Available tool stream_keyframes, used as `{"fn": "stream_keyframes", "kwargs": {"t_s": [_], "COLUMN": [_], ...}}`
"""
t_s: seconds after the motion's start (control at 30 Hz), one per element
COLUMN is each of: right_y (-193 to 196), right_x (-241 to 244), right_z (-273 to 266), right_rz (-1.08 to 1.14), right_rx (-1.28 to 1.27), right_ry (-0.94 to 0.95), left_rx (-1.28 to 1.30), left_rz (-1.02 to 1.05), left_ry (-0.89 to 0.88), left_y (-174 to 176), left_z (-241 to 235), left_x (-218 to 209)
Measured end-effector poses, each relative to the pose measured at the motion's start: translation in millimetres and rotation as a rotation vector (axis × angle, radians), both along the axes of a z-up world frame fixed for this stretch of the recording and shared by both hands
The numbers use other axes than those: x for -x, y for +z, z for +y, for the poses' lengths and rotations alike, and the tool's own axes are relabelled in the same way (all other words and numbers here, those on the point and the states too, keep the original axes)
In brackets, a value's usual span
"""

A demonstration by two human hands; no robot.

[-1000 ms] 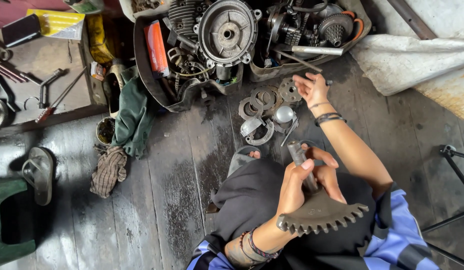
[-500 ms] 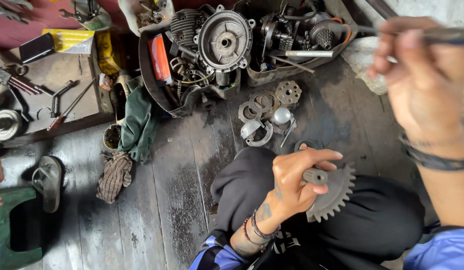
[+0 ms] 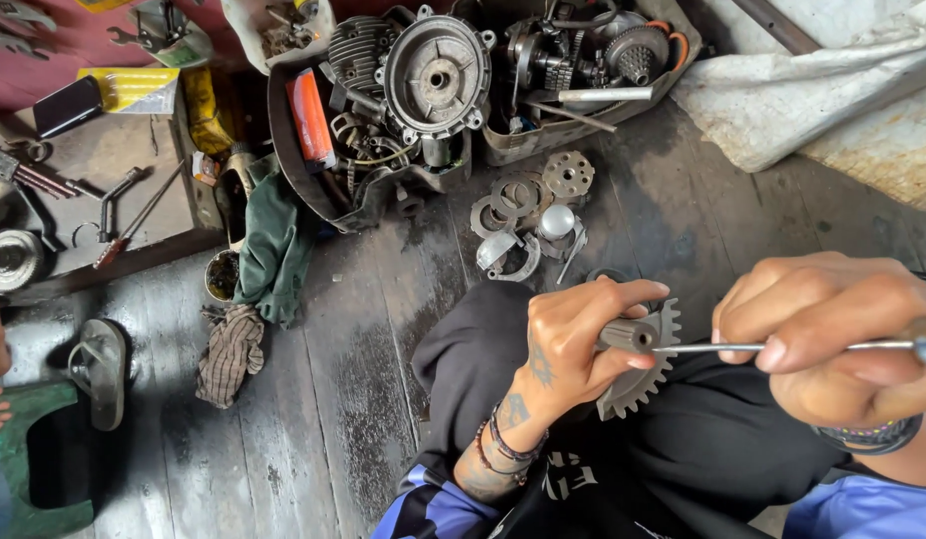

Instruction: Cleaning the teeth of a motorcycle gear using a screwdriver to scrape off debris

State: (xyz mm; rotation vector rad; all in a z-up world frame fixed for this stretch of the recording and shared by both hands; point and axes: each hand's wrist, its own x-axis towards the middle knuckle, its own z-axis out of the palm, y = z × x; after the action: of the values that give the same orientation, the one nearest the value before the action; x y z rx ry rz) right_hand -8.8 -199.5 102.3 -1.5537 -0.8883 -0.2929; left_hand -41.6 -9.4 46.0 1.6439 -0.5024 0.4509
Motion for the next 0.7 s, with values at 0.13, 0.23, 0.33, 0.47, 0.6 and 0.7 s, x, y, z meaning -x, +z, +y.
{"fn": "stream_keyframes", "kwargs": {"t_s": [0.13, 0.23, 0.33, 0.47, 0.6, 0.7], "right_y": [10, 12, 16, 28, 33, 38], "right_x": [-3, -5, -4, -7, -7, -6], "right_z": [8, -1, 4, 6, 15, 20], "right_rz": [-0.101, -0.123, -0.114, -0.139, -0.066, -0.031], "right_rx": [0.132, 0.203, 0.217, 0.28, 0.32, 0.342], "right_ry": [-0.03, -0.002, 0.006, 0.053, -0.002, -0.062], "left_rx": [-0.021, -0.019, -0.03, -0.067, -0.121, -0.1], "left_rz": [0.008, -0.002, -0.008, -0.009, -0.045, -0.02], "left_ry": [0.009, -0.003, -0.002, -0.002, 0.007, -0.023], "left_y": [1, 1, 4, 2, -1, -1], "left_z": [2, 3, 4, 3, -1, -2], "left_x": [-1, -2, -4, -3, -4, -3]}}
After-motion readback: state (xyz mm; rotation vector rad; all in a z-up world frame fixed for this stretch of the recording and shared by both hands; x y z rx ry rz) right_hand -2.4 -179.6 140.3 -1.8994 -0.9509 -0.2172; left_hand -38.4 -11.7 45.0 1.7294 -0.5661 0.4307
